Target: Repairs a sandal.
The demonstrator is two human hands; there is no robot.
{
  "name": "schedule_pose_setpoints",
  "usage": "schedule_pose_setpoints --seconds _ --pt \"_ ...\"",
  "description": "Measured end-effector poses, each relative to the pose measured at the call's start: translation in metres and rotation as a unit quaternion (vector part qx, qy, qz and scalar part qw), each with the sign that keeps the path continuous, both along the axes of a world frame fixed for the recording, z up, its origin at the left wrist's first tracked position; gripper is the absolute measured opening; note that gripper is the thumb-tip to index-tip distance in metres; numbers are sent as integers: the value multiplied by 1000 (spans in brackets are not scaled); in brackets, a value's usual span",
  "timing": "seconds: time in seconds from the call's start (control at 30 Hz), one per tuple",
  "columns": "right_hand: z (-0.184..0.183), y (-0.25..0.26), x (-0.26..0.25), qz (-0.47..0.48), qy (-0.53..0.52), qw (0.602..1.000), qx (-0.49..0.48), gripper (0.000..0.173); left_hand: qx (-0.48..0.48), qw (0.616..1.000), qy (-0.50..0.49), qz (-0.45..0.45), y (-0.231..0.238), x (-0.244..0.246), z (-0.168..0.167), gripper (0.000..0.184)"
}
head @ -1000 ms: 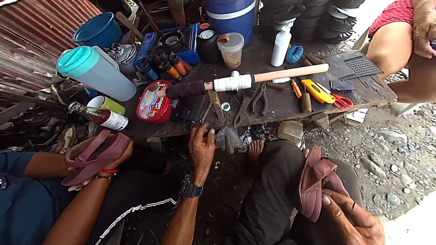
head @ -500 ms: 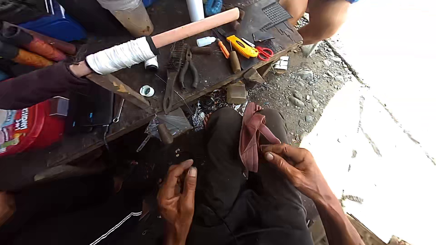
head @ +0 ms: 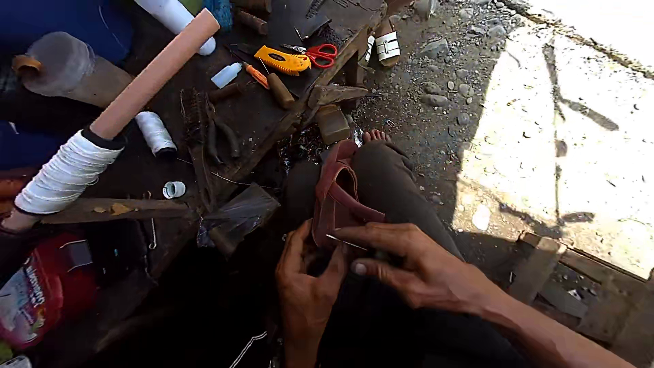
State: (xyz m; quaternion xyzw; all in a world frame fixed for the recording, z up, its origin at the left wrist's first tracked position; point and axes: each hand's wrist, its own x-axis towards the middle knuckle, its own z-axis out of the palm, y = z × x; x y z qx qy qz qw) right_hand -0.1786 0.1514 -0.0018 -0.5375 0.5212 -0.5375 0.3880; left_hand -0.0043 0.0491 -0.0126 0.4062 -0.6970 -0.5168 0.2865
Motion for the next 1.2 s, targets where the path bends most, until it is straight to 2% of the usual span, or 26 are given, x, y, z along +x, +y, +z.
schedule_pose_setpoints --seconds 0.13,0.2,0.7,1.2 --pt "-15 -12 -6 -61 142 987 42 35 -5 1000 10 -7 -7 1 2 53" --pt "-16 -14 -12 -57 159 984 63 37 -8 1000 14 -13 -10 1 1 52" --pt "-9 -26 -28 16 93 988 124 37 -14 999 32 -29 -13 3 -4 52" --pt "1 -30 -43 56 138 978 144 37 -16 999 31 -13 -9 1 -7 54"
